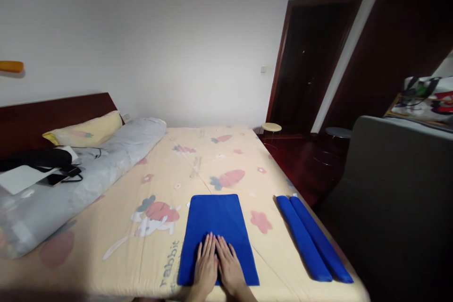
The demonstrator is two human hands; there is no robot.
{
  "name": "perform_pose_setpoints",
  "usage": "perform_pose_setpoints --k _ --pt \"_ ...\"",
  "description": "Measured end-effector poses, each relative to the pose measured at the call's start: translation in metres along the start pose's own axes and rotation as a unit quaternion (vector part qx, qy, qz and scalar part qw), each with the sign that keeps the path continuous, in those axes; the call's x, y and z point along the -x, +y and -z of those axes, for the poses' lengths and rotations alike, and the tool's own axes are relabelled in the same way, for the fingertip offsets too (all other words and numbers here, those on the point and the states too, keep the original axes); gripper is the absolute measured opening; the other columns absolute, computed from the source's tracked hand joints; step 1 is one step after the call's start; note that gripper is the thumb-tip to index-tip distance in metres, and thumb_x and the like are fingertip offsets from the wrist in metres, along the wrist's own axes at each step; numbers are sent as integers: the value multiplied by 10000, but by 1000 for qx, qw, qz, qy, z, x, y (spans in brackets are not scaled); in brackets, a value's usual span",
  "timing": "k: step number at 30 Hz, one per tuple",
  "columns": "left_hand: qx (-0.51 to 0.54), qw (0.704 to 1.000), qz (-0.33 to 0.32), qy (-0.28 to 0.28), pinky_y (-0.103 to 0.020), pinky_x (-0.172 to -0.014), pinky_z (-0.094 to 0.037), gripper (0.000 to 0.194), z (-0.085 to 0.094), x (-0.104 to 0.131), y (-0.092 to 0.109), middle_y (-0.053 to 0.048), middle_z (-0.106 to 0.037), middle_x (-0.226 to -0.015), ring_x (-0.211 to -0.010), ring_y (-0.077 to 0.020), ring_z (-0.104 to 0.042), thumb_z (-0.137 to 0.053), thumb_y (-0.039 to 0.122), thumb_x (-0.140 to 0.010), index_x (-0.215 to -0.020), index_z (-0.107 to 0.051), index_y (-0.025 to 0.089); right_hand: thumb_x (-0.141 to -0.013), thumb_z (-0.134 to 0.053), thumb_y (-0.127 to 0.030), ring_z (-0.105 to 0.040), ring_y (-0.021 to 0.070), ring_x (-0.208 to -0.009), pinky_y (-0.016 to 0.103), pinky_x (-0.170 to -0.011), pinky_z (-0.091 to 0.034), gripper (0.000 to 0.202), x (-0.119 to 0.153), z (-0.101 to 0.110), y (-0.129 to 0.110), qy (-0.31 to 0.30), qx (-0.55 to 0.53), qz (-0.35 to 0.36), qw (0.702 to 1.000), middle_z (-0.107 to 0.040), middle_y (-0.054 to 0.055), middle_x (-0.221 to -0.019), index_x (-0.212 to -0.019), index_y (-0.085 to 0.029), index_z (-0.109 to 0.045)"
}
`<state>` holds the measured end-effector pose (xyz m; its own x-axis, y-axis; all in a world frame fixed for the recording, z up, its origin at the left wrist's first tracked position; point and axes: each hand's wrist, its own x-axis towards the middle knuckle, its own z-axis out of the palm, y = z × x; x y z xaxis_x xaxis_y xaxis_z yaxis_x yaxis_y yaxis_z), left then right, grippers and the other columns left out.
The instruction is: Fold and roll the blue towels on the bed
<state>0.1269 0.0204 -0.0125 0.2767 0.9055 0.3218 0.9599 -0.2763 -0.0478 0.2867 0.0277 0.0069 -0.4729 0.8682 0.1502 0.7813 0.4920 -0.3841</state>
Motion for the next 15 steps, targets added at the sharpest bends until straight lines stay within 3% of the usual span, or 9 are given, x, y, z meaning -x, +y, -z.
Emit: perform_pose_setpoints --k 3,6,10,12,15 --pt "5 1000 -7 -25 -422 -1087 -358 566 -7 11 -12 -12 -259 -1542 -1393 -187 -351 -251 303 -984 -1516 -64 253 -1001 -214 -465 -189 235 -1448 504 -1166 -262 550 4 -2 11 -14 3 -3 1000 -139 -2 -1558 -1510 -296 -92" --pt "2 999 15 -44 -452 -1102 -330 590 -6 36 -51 0 -239 -1553 -1401 -203 -337 -263 435 -990 -1520 -54 284 -977 -270 -534 -191 248 -1448 536 -1164 -250 615 25 -2 43 10 28 -60 998 -140 0 -1563 -1512 -307 -68" --pt "-13 999 16 -39 -452 -1125 -283 607 1 59 -92 11 -274 -1545 -1394 -197 -347 -283 446 -983 -1519 -37 301 -963 -308 -554 -217 251 -1441 552 -1156 -264 668 48 -3 76 35 58 -88 994 -182 15 -1560 -1511 -294 -27" --pt "-22 1000 7 -14 -457 -1128 -268 620 5 59 -94 7 -302 -1535 -1386 -198 -358 -301 417 -977 -1521 -30 292 -952 -341 -561 -242 262 -1433 559 -1143 -285 703 50 -6 79 59 75 -90 991 -202 33 -1556 -1514 -287 -21" --pt "-37 999 19 26 -460 -1140 -236 618 13 43 -75 -2 -288 -1544 -1407 -188 -318 -297 295 -967 -1531 -46 256 -958 -352 -533 -273 262 -1423 533 -1127 -324 702 40 -9 69 100 90 -78 988 -210 50 -1554 -1521 -271 -23"
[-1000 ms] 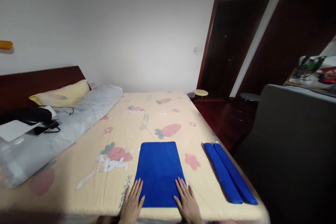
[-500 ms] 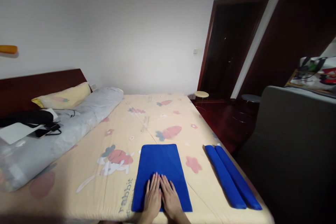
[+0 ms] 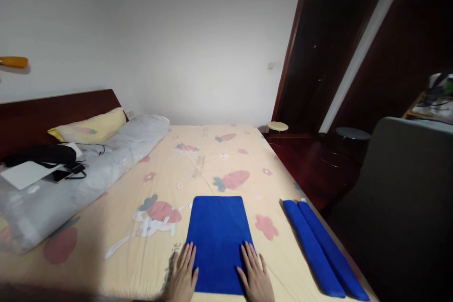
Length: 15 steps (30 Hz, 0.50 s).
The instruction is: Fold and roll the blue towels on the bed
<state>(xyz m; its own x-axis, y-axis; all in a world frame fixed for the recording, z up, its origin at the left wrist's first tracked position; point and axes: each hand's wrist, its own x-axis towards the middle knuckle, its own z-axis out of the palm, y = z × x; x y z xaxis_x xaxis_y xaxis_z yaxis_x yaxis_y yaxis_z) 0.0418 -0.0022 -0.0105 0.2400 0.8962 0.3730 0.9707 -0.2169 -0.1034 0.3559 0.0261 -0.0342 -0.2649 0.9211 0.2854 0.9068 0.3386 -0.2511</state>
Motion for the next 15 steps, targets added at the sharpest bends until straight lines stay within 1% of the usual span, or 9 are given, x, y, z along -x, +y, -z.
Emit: perform_pose_setpoints --k 2,5,7,8,9,11,13,15 --pt "4 1000 0 6 -424 -1143 -245 623 3 -18 24 -8 -249 -1559 -1429 -169 -270 -280 216 -953 -1535 -60 220 -979 -329 -479 -278 242 -1423 489 -1127 -341 656 -13 -2 -17 4 -13 34 999 -214 39 -1554 -1522 -271 -24" --pt "34 999 -18 -14 -394 -1139 -278 628 -1 -46 61 -22 -223 -1566 -1439 -174 -249 -275 185 -941 -1532 -64 198 -1002 -274 -405 -266 218 -1428 447 -1140 -328 577 -37 -4 -47 -30 -47 83 995 -210 19 -1551 -1517 -278 -47" --pt "53 998 -18 -42 -403 -1136 -296 607 -8 -59 77 -26 -231 -1559 -1430 -189 -275 -273 210 -951 -1525 -74 217 -1007 -237 -380 -242 214 -1436 445 -1152 -305 540 -51 -4 -61 -65 -65 94 991 -186 13 -1552 -1513 -278 -76" --pt "61 996 -17 -59 -407 -1134 -307 588 -11 -63 79 -22 -236 -1556 -1424 -191 -290 -267 237 -963 -1521 -82 231 -1008 -226 -382 -230 216 -1439 452 -1157 -294 531 -57 -4 -63 -84 -71 97 989 -171 8 -1554 -1512 -283 -90" --pt "67 995 -16 -76 -412 -1130 -317 566 -14 -64 77 -14 -236 -1554 -1419 -191 -300 -256 272 -975 -1517 -91 246 -1006 -224 -395 -220 219 -1442 464 -1161 -283 528 -60 -3 -62 -100 -75 97 987 -158 1 -1555 -1510 -291 -103" --pt "73 992 -7 -104 -428 -1131 -323 539 -18 -61 61 3 -220 -1556 -1419 -189 -301 -225 348 -994 -1512 -100 265 -999 -238 -448 -211 232 -1445 496 -1166 -261 540 -61 -1 -49 -116 -72 78 988 -152 -7 -1556 -1506 -301 -128" --pt "66 990 24 -122 -451 -1140 -305 541 -20 -52 33 5 -208 -1558 -1425 -194 -289 -203 406 -997 -1511 -120 260 -983 -255 -514 -214 247 -1443 525 -1168 -238 573 -55 1 -24 -109 -57 31 992 -169 2 -1554 -1503 -291 -159" --pt "45 987 79 -129 -465 -1148 -279 548 -23 -41 3 -9 -221 -1553 -1427 -204 -284 -202 426 -992 -1506 -176 238 -971 -251 -560 -221 256 -1441 538 -1166 -229 611 -46 3 5 -96 -36 -25 994 -194 21 -1551 -1500 -262 -191"
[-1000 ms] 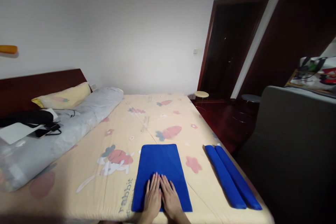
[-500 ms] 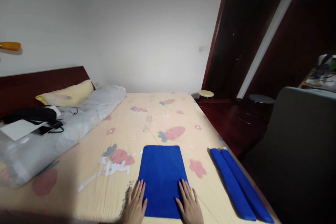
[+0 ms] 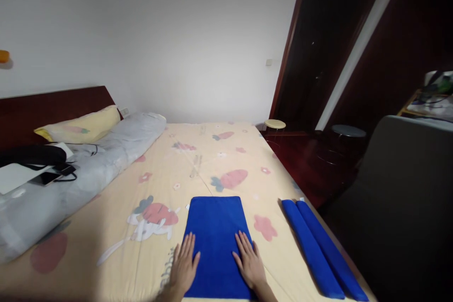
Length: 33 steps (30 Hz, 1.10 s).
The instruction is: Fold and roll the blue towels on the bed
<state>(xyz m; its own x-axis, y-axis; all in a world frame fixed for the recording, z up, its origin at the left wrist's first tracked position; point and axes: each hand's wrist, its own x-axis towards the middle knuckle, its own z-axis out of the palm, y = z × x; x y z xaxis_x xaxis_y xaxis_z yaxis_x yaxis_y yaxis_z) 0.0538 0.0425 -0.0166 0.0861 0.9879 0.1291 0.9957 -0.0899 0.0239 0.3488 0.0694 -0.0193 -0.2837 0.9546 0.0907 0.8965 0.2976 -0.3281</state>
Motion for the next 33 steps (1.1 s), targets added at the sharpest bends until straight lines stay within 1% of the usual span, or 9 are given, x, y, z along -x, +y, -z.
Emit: perform_pose_setpoints --k 3,5,9,14,18,21,25,29,33 --pt "-19 998 46 25 -468 -1150 -260 530 -2 5 -34 -16 -244 -1547 -1429 -204 -278 -210 373 -986 -1494 -228 224 -952 -263 -604 -224 262 -1441 544 -1160 -235 668 6 3 26 29 19 -47 998 -211 48 -1551 -1502 -229 -209" --pt "-23 997 41 60 -466 -1152 -247 531 1 2 -38 -11 -238 -1552 -1437 -195 -256 -223 301 -975 -1500 -197 227 -947 -276 -609 -209 256 -1447 541 -1164 -227 691 0 5 22 52 22 -44 997 -189 56 -1560 -1511 -223 -175" --pt "-11 996 11 85 -504 -1172 -188 610 20 -27 -2 -11 -189 -1570 -1461 -198 -180 -245 155 -925 -1516 -107 225 -977 -238 -551 -165 213 -1460 493 -1174 -225 624 -34 4 -27 25 -4 42 999 -136 18 -1574 -1517 -264 -118" --pt "45 998 -35 -36 -478 -1172 -223 638 27 -66 52 -26 -120 -1576 -1463 -184 -159 -243 123 -902 -1518 -99 203 -989 -199 -512 -155 221 -1460 503 -1172 -216 576 -65 -3 -72 -45 -27 97 994 -133 19 -1569 -1508 -264 -173" --pt "52 996 4 -78 -479 -1168 -235 548 16 -62 40 -36 -150 -1572 -1457 -198 -185 -197 313 -983 -1517 -131 207 -977 -188 -562 -161 218 -1459 509 -1176 -193 606 -64 -2 -44 -45 -17 58 997 -146 12 -1566 -1504 -264 -194" --pt "31 998 10 -46 -498 -1170 -222 559 10 -49 7 -22 -182 -1567 -1448 -208 -222 -174 444 -994 -1513 -130 241 -963 -192 -597 -185 231 -1454 520 -1178 -179 664 -55 -1 -2 -9 7 -16 1000 -184 44 -1558 -1501 -208 -223" --pt "1 1000 -1 -2 -522 -1161 -219 526 10 -44 -19 -3 -225 -1559 -1439 -222 -251 -202 397 -994 -1504 -167 273 -944 -232 -633 -237 252 -1439 537 -1169 -198 717 -47 -2 27 38 27 -50 998 -234 79 -1544 -1489 -170 -278" --pt "-1 998 -47 35 -499 -1170 -204 548 16 -63 2 -15 -180 -1574 -1458 -199 -192 -198 274 -984 -1521 -89 249 -969 -223 -578 -204 230 -1450 506 -1175 -213 658 -63 -1 0 41 14 10 999 -194 50 -1557 -1502 -192 -231" --pt "37 993 -103 -35 -430 -1189 -185 670 19 -97 40 -16 -70 -1588 -1474 -166 -96 -248 153 -906 -1527 -1 191 -998 -204 -470 -164 207 -1460 480 -1180 -215 580 -94 5 -45 -37 -24 102 994 -156 35 -1564 -1511 -200 -181"
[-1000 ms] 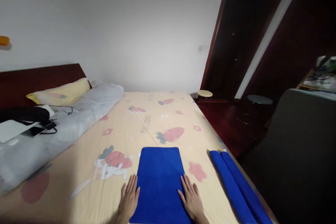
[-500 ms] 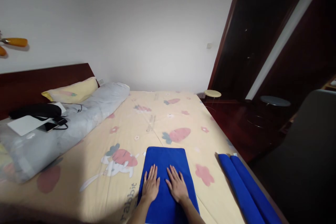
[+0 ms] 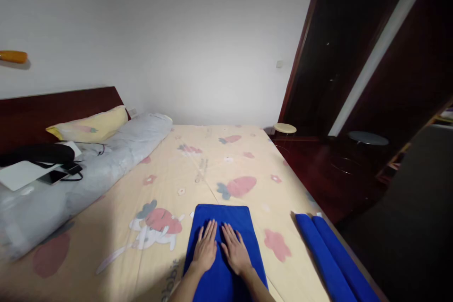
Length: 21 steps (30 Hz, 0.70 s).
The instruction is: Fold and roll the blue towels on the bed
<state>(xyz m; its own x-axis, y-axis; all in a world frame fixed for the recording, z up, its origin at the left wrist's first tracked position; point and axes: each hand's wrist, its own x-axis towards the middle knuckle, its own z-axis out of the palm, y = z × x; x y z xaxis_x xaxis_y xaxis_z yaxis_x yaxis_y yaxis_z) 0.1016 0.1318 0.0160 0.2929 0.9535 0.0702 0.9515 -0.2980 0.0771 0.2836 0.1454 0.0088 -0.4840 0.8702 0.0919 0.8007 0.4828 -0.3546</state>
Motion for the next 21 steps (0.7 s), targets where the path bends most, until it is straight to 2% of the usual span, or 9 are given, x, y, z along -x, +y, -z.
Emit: perform_pose_setpoints --k 2,4,6,9,11,14,16,19,21 --pt "29 998 -34 -41 -414 -1196 -163 730 0 -19 7 -8 -31 -1590 -1477 -160 -59 -283 138 -863 -1530 9 189 -993 -249 -421 -172 213 -1458 481 -1181 -206 568 -16 3 -9 -41 -11 18 999 -172 54 -1559 -1508 -186 -196" --pt "56 994 -54 -77 -418 -1199 -148 752 -1 -34 6 0 -20 -1590 -1477 -164 -44 -302 148 -842 -1534 -14 197 -984 -290 -389 -182 214 -1456 488 -1184 -191 562 -28 4 -8 -60 -14 27 998 -205 63 -1552 -1505 -193 -214" --pt "74 991 -42 -103 -439 -1197 -148 744 -1 -43 -2 -3 -30 -1591 -1478 -182 -50 -321 190 -845 -1538 -51 201 -988 -276 -418 -169 207 -1459 488 -1187 -177 561 -34 6 2 -58 -15 29 998 -203 53 -1556 -1506 -214 -213" --pt "66 990 13 -126 -482 -1185 -168 702 0 -45 -21 -28 -60 -1589 -1476 -211 -80 -323 303 -891 -1537 -71 187 -984 -201 -539 -139 202 -1466 490 -1185 -168 594 -35 9 26 -50 -7 2 999 -149 24 -1570 -1507 -258 -207" --pt "44 991 52 -116 -513 -1176 -174 653 2 -41 -35 -38 -92 -1584 -1473 -219 -106 -265 386 -940 -1533 -76 188 -966 -184 -599 -144 205 -1465 497 -1184 -163 630 -31 10 47 -34 8 -41 999 -149 20 -1571 -1503 -271 -218" --pt "17 991 99 -93 -526 -1176 -169 612 5 -32 -56 -23 -120 -1580 -1469 -209 -135 -180 467 -974 -1526 -100 214 -950 -210 -632 -163 222 -1461 515 -1181 -153 685 -23 11 78 -6 36 -116 993 -186 57 -1564 -1502 -227 -223" --pt "8 989 118 -91 -517 -1179 -169 610 7 -27 -65 -13 -127 -1578 -1467 -205 -145 -186 490 -976 -1523 -121 227 -944 -213 -641 -161 228 -1461 522 -1181 -143 712 -17 12 93 -1 46 -141 989 -196 70 -1560 -1503 -201 -216" --pt "-10 989 133 -69 -540 -1171 -168 592 7 -24 -65 -38 -162 -1572 -1462 -233 -168 -219 463 -977 -1517 -194 221 -939 -217 -648 -150 240 -1463 527 -1186 -117 747 -14 15 95 -1 58 -166 984 -174 77 -1562 -1504 -158 -210" --pt "-13 991 128 -35 -565 -1162 -171 572 7 -27 -55 -70 -172 -1568 -1458 -254 -186 -223 390 -977 -1515 -220 196 -941 -218 -641 -131 244 -1467 520 -1191 -87 757 -18 19 81 1 63 -175 983 -129 75 -1568 -1505 -136 -200"
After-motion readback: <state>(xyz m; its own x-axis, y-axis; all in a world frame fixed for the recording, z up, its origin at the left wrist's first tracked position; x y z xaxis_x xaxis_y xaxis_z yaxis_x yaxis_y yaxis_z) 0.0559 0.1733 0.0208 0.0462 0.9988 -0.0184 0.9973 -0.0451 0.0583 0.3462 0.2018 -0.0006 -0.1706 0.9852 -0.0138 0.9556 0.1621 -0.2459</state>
